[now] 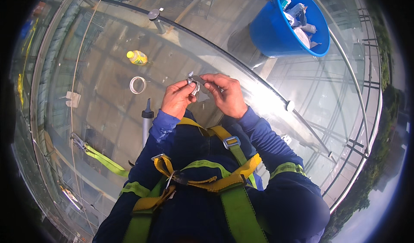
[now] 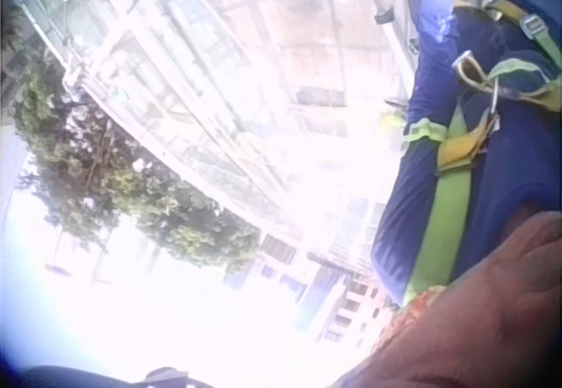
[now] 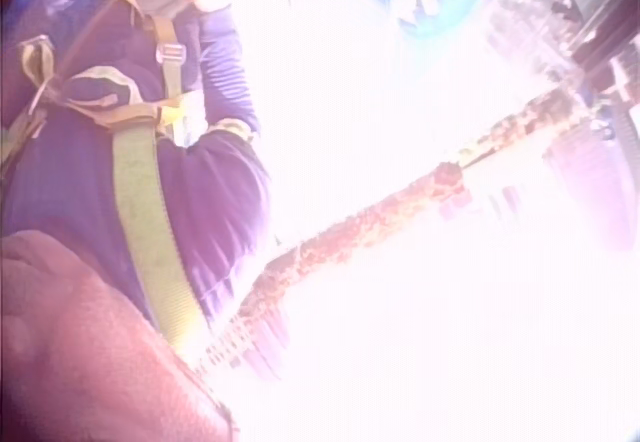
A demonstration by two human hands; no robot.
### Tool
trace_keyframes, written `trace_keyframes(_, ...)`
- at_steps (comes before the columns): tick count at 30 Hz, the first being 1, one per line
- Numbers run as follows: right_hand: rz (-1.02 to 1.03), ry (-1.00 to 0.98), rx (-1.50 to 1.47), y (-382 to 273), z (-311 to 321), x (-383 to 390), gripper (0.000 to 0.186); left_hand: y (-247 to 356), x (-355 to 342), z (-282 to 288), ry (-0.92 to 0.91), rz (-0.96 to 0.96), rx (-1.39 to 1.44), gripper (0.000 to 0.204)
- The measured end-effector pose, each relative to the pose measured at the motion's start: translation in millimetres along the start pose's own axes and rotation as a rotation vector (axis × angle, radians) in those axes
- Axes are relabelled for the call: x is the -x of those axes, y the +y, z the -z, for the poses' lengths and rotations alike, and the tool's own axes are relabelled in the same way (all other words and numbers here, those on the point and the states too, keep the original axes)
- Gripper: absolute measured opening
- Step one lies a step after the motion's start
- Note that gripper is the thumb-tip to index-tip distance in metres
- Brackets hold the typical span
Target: The person cleans a joint on a glass roof structure using a cloth and then applies a sealant using a small tool, periodically wiping the tool and throwing away used wipes in a blue bucket.
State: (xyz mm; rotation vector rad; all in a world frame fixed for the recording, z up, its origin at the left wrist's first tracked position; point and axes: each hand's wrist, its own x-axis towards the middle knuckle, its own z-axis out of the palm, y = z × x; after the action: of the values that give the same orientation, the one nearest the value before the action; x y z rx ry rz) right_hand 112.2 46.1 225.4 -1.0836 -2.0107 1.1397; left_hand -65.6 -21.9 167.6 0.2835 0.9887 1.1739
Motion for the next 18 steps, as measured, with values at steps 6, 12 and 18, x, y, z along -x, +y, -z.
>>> trace_keyframes(6,0.126,0.138,0.040,-31.8,55.3,96.8,0.028,-11.6,89.3,-84.3,-0.384,-0.077,0.076,0.029)
trace_keyframes(12,0.090,0.155,0.033,-62.3,85.5,168.9,0.023,-56.6,124.4,-130.3,-0.197,-0.326,-0.341,0.021)
trace_keyframes(18,-0.005,0.238,-0.110,-54.0,98.6,216.6,0.028,-101.7,138.2,-161.5,-0.127,-0.388,-0.223,0.017)
